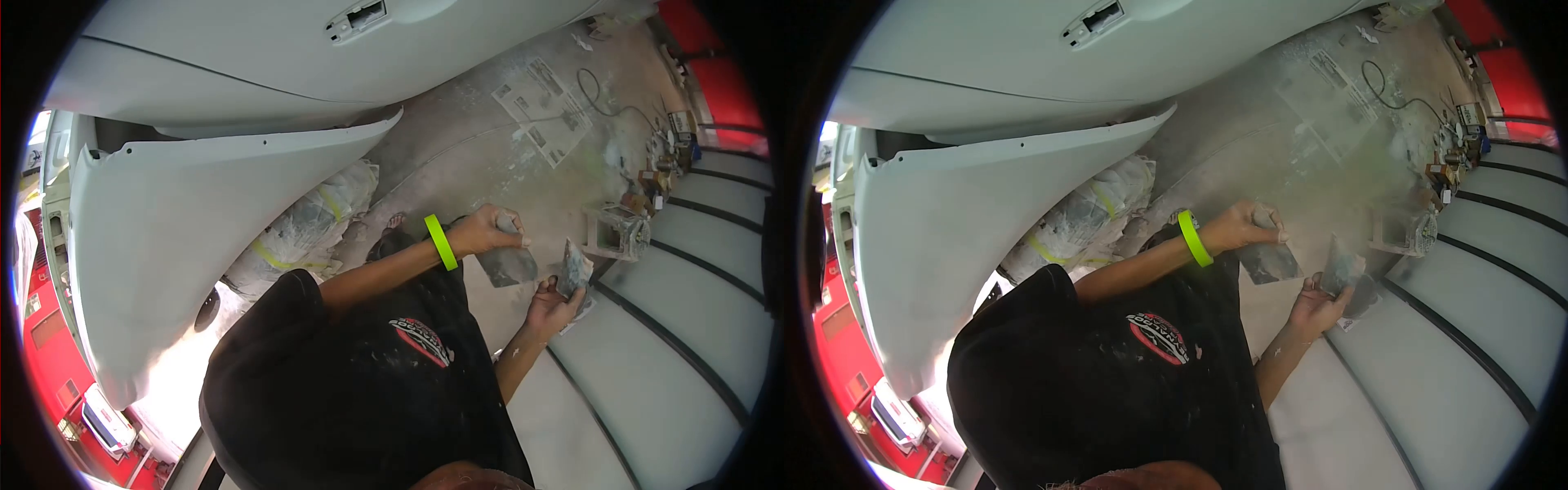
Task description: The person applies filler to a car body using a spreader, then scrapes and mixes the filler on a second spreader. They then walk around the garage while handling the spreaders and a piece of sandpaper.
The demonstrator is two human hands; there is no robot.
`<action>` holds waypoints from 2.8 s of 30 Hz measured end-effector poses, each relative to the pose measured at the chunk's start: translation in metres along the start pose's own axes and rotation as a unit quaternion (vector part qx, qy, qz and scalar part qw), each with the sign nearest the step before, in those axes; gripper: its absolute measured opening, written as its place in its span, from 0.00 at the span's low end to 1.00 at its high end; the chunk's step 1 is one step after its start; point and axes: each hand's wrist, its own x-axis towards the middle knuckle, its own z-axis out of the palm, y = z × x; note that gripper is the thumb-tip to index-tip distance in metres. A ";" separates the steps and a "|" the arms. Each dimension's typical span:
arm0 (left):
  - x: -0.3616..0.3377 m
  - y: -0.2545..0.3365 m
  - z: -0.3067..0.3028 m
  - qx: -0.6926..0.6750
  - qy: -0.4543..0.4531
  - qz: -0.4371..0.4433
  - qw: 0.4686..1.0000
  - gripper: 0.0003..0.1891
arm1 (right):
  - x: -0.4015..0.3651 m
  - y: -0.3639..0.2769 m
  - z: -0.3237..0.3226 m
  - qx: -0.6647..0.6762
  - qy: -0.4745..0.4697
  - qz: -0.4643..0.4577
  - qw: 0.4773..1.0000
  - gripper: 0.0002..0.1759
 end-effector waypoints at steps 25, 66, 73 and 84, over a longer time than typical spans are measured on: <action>0.291 0.039 0.133 -0.007 0.219 0.056 0.974 0.22 | 0.297 -0.148 0.032 -0.204 -0.391 0.072 0.894 0.36; 0.918 0.169 0.320 0.043 -0.238 -0.031 0.970 0.36 | 0.861 -0.486 0.112 -0.061 -0.042 -0.109 0.991 0.21; 1.019 0.154 0.360 -0.066 -0.190 -0.050 0.978 0.57 | 0.960 -0.521 0.118 -0.256 -0.098 -0.077 0.959 0.21; 1.167 0.148 0.388 0.052 -0.340 -0.286 0.895 0.36 | 0.993 -0.554 0.133 -0.207 0.016 -0.072 0.975 0.16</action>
